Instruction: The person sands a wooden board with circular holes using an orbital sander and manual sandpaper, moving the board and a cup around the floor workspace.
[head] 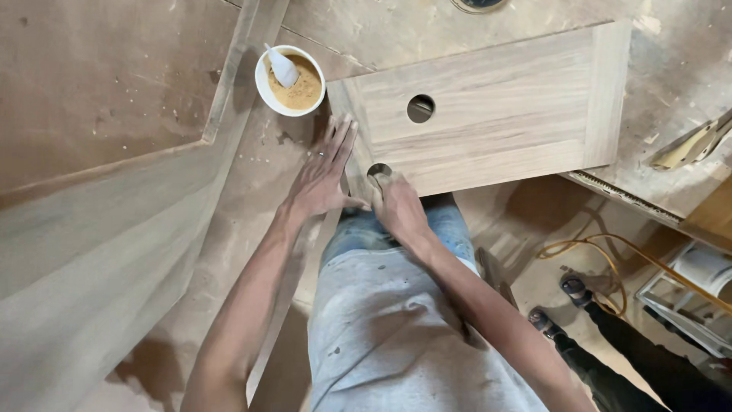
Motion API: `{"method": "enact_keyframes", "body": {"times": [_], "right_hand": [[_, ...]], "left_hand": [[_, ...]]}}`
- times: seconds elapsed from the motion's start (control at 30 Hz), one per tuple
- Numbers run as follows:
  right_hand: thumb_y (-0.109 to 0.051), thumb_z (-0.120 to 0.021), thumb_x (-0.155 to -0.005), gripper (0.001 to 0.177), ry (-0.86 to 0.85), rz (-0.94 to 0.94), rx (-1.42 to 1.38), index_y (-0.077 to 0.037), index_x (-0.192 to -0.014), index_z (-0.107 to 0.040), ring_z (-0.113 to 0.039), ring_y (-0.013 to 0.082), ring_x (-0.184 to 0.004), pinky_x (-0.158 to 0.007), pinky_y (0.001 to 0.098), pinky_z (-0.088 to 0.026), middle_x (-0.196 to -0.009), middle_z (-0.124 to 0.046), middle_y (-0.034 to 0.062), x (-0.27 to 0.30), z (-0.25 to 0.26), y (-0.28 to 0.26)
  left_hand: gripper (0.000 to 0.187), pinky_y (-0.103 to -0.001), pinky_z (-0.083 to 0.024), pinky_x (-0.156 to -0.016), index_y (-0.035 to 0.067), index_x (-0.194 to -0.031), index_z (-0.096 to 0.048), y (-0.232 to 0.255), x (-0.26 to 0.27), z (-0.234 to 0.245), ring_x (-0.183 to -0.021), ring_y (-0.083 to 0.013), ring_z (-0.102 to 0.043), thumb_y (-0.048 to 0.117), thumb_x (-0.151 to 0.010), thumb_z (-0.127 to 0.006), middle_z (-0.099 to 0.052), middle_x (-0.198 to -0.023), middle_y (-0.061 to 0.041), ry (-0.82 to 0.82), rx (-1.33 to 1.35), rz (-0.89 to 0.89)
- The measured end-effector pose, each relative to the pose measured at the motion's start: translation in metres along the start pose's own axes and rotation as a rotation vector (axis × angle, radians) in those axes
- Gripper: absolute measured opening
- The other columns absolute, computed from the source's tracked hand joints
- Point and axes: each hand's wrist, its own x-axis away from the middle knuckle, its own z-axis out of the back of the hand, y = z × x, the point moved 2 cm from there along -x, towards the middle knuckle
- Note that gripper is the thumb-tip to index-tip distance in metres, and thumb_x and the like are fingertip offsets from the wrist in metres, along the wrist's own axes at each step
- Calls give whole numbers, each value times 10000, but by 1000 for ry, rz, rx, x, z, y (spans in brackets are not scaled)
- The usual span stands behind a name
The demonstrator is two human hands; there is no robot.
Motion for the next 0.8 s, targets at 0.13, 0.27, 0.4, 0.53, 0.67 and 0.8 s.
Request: {"method": "enact_keyframes", "body": {"times": [0.13,0.27,0.4,0.53,0.67,0.8], "right_hand": [[-342,-606,-964,417,-29,-173,-135,54,-937,-736,-715,478,-830,-711,568,-557,-767,-675,292,-1,-15,0],[-224,-560,-959,293,-47,-179,-384,3,-915,-741,-672,290,-550,-603,397,-543,-540,-639,130,-33,-50,39],[-240,-579,-955,306,-73,-206,-346,26,-955,-729,-656,346,-582,-591,530,-452,-598,-637,201,-26,-32,10],[-77,-519,-946,260,-66,-239,-601,89,-1113,-628,-573,247,-369,-411,359,-454,-478,-594,159,-19,-57,22],[18,-505,-949,506,-23,-387,-975,138,-1439,-455,-473,187,-332,-245,302,-388,-713,-560,225,1,-33,-9],[14,-470,-991,224,21,-405,-999,108,-1086,-650,-510,149,-345,-254,263,-402,-691,-545,138,-9,-51,-11]], "left_hand": [[1473,-453,-106,-1337,131,-1671,-116,-22,0,-16,-1595,-362,-94,601,-534,-927,-98,-1741,-93,14,-15,-24],[1497,-479,-152,-1318,193,-1686,-76,-33,-2,-20,-1609,-313,-64,627,-526,-918,-57,-1751,-13,61,-37,-44],[1488,-481,-151,-1326,192,-1682,-86,-44,-6,-25,-1608,-308,-80,611,-504,-893,-75,-1748,-15,97,-51,-60],[1509,-458,-167,-1326,198,-1677,-96,-43,9,-37,-1603,-307,-118,673,-477,-878,-105,-1742,-9,112,-40,-48],[1468,-505,-165,-1305,129,-1668,-152,-48,1,-30,-1590,-343,-135,737,-513,-825,-174,-1726,-69,148,20,-134],[1501,-487,-181,-1311,133,-1664,-153,-58,6,-58,-1602,-333,-119,938,-506,-667,-149,-1737,-51,196,-57,-134]]}}
